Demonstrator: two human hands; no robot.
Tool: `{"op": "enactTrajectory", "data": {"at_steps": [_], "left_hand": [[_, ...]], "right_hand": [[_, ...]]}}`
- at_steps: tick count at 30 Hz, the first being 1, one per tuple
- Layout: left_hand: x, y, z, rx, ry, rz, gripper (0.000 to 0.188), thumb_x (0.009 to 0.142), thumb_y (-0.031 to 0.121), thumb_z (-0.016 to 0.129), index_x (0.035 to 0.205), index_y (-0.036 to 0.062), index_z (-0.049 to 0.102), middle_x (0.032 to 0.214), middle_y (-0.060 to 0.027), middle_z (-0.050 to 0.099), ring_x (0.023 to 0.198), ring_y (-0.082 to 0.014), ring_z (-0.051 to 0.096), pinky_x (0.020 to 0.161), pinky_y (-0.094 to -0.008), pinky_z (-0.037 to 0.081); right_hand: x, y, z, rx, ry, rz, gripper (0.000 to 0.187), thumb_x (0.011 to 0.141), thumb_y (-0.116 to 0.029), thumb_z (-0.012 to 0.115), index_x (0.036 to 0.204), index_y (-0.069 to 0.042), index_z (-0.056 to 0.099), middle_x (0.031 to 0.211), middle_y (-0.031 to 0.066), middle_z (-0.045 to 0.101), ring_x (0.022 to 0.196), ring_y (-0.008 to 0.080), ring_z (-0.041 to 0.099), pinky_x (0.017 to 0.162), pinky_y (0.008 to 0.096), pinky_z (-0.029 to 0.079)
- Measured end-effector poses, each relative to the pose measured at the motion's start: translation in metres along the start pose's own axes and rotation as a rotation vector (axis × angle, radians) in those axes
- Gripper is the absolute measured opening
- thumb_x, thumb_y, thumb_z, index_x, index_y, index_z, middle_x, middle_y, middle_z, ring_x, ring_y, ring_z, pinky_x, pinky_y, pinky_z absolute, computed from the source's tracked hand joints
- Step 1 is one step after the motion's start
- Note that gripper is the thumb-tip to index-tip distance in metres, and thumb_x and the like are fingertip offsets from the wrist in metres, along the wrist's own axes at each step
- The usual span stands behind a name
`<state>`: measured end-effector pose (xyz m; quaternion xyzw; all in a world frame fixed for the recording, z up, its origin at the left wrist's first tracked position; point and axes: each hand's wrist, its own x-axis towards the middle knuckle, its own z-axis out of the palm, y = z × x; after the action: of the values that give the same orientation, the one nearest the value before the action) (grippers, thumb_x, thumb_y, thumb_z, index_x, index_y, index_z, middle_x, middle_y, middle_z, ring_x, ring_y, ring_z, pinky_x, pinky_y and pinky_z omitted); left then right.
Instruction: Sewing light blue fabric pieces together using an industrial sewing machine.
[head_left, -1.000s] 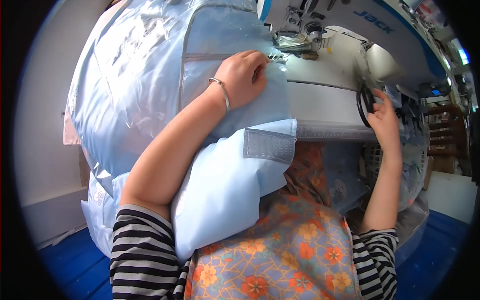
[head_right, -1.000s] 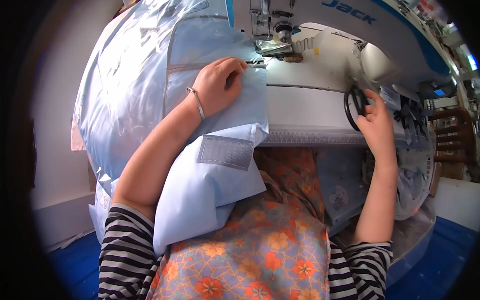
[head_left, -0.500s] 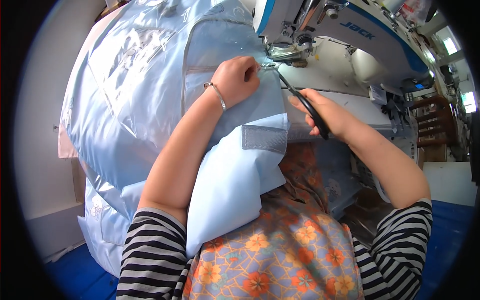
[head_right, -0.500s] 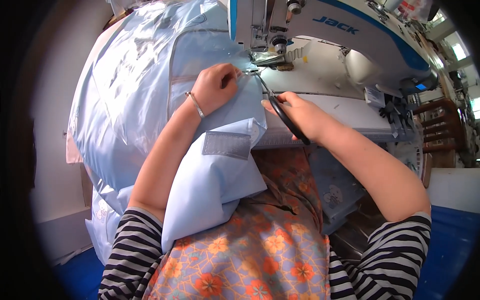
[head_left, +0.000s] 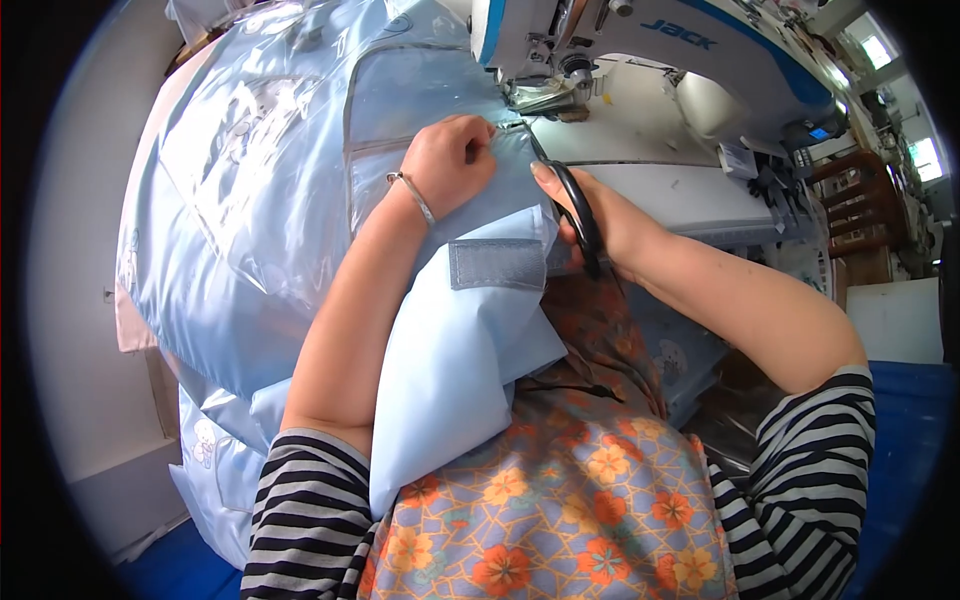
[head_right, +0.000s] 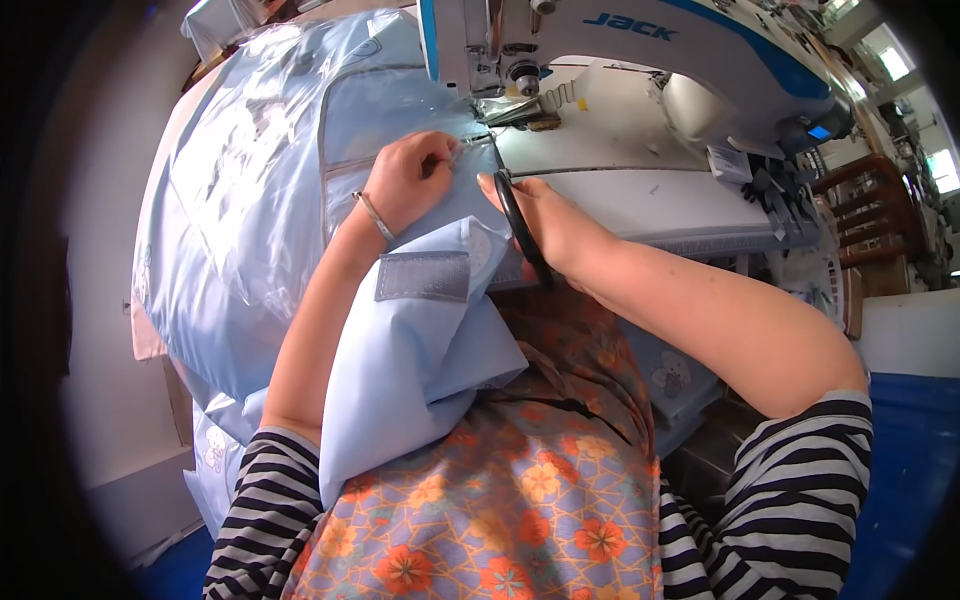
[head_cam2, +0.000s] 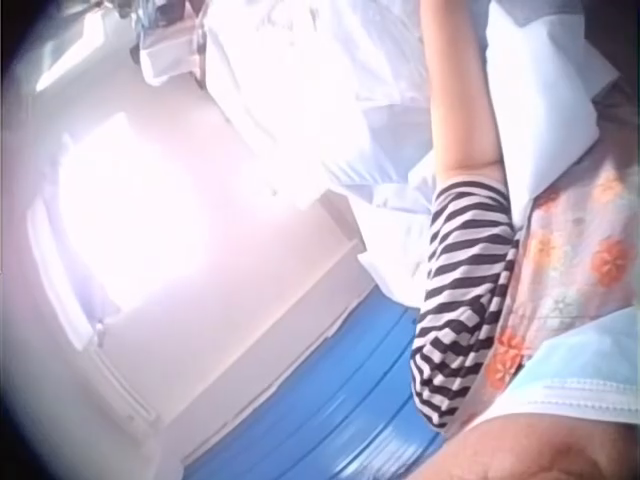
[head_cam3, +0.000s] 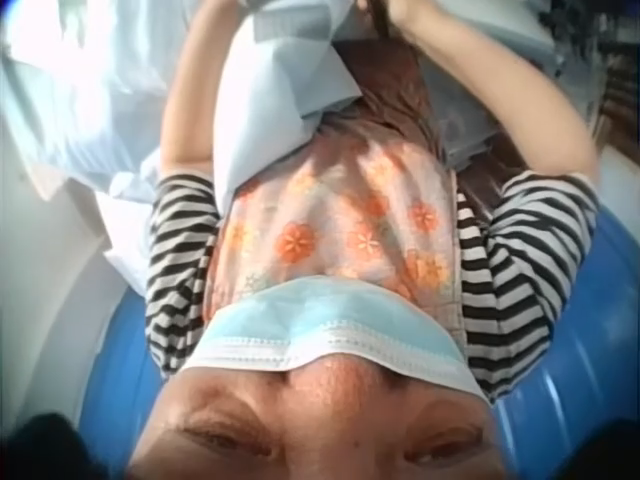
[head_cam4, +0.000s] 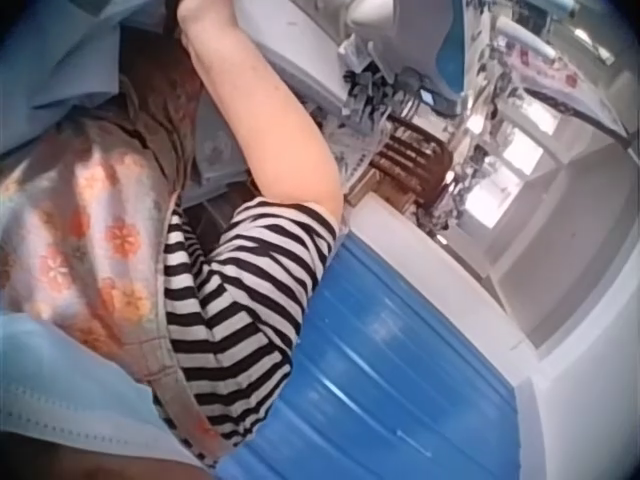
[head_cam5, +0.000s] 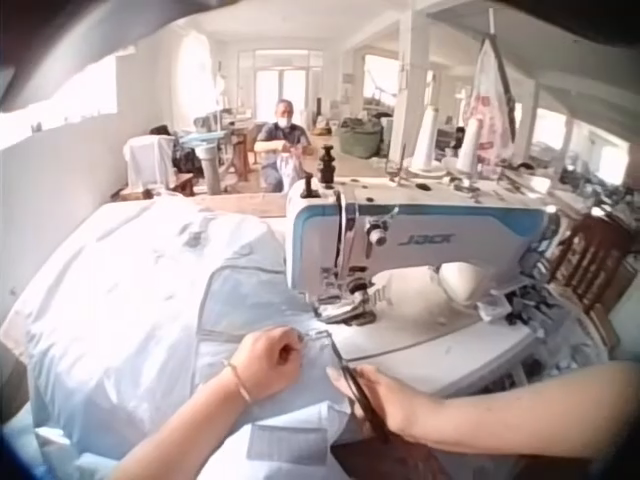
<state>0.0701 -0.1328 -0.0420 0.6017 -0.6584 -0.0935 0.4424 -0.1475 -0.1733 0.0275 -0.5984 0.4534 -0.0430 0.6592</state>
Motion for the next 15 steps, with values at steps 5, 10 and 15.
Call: {"op": "enactTrajectory", "data": {"at_steps": [5, 10, 15], "left_hand": [[0.000, 0.002, 0.000, 0.028, -0.009, -0.017, 0.006, 0.080, 0.003, 0.061, 0.082, -0.0010, 0.056, 0.092, -0.0155, 0.069, 0.069, -0.0286, 0.061, 0.066, -0.0358, 0.050], [0.001, 0.002, 0.000, 0.037, -0.013, -0.018, 0.006, 0.079, 0.004, 0.061, 0.081, -0.0001, 0.057, 0.092, -0.0156, 0.069, 0.074, -0.0318, 0.062, 0.069, -0.0387, 0.051], [0.001, 0.001, 0.001, 0.040, -0.013, -0.042, 0.008, 0.076, 0.007, 0.063, 0.080, 0.0009, 0.059, 0.089, -0.0155, 0.068, 0.084, -0.0377, 0.065, 0.075, -0.0433, 0.052]], "right_hand": [[0.001, 0.005, -0.001, -0.065, 0.019, -0.031, 0.055, 0.096, -0.065, 0.058, 0.107, -0.011, 0.057, 0.068, -0.0032, 0.045, 0.055, 0.0091, 0.044, 0.050, 0.0260, 0.041], [0.003, 0.005, -0.001, -0.153, 0.023, -0.076, 0.052, 0.098, -0.062, 0.056, 0.111, -0.011, 0.057, 0.068, -0.0019, 0.044, 0.054, 0.0106, 0.044, 0.049, 0.0279, 0.042], [0.008, -0.007, -0.005, -0.216, -0.012, -0.018, 0.058, 0.097, -0.065, 0.054, 0.113, -0.009, 0.056, 0.068, -0.0011, 0.044, 0.054, 0.0121, 0.046, 0.048, 0.0303, 0.044]]}}
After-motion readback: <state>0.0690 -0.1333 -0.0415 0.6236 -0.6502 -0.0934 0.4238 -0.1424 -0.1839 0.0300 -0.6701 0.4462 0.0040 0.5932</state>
